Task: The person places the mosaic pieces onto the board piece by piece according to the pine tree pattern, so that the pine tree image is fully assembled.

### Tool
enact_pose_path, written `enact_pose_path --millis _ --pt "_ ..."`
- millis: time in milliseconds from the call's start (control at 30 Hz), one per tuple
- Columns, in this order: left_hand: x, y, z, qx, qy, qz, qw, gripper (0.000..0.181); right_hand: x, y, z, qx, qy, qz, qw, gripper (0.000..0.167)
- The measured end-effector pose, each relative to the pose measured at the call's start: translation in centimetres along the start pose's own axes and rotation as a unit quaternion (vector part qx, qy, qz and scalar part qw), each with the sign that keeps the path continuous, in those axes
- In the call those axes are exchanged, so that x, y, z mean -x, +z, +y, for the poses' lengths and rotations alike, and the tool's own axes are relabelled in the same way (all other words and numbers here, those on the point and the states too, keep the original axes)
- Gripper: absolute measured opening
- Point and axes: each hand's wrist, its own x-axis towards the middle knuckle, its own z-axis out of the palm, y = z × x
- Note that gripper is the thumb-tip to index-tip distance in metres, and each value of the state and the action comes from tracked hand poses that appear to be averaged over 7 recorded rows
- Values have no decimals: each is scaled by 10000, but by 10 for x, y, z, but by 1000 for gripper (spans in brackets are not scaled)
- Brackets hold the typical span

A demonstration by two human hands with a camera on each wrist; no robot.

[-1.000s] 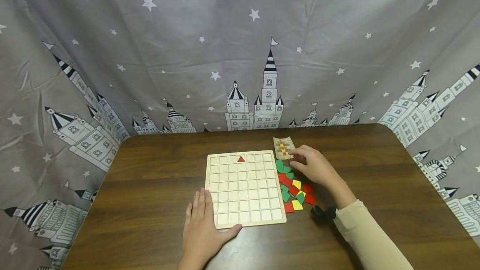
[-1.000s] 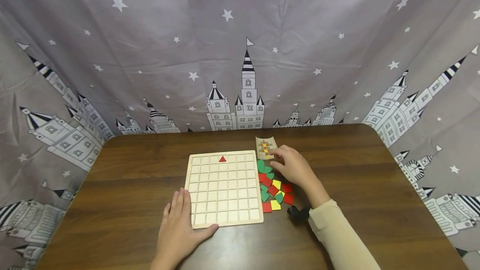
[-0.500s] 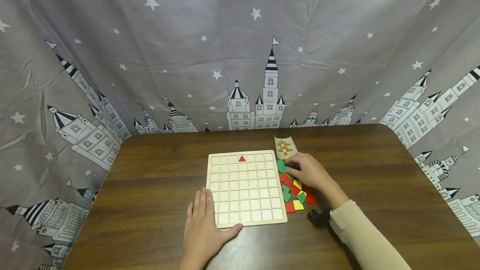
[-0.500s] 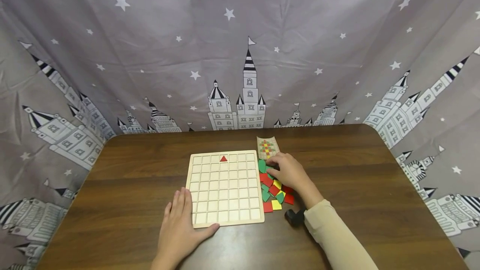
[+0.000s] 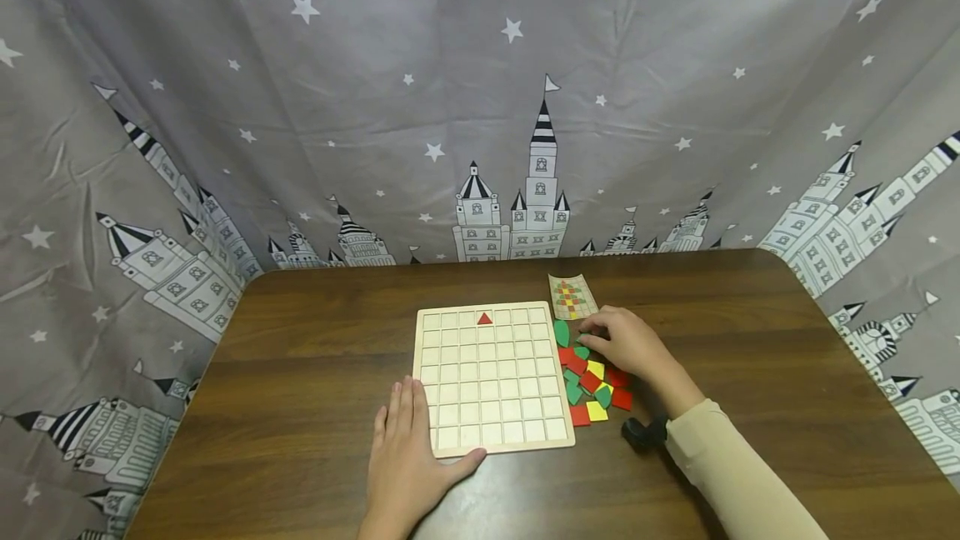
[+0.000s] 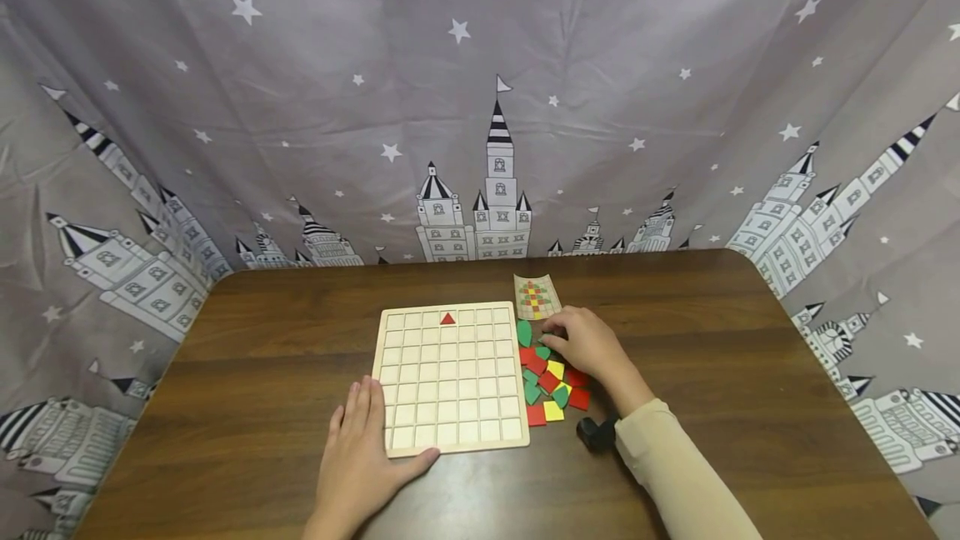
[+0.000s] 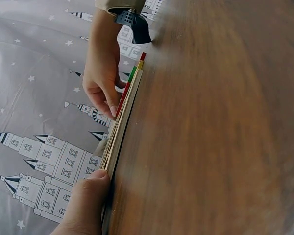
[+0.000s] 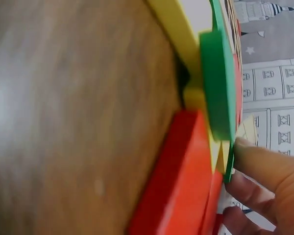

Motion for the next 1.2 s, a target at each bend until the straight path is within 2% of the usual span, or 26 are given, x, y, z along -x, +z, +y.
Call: enact_pose_path --millis 267,533,700,800,967,1200 --pt "-1 -1 0 -3 -29 -123 9999 137 3 -12 5 -1 -30 -415 9991 22" --pt "-1 -1 0 2 -27 -117 9999 137 5 -14 3 562 283 -300 9976 14" --pt "0 -1 0 28 -26 -81 10000 137 7 -15 3 849 330 -138 9958 18" --pt "0 -1 0 38 -30 -81 10000 137 8 -15 5 786 258 -126 9965 25" --pt "0 0 -1 45 -50 -94 9999 138 9 -16 10 507 49 -349 9981 36" --pt "0 0 -1 69 -59 -93 9999 138 7 -16 13 268 -30 -330 9991 28"
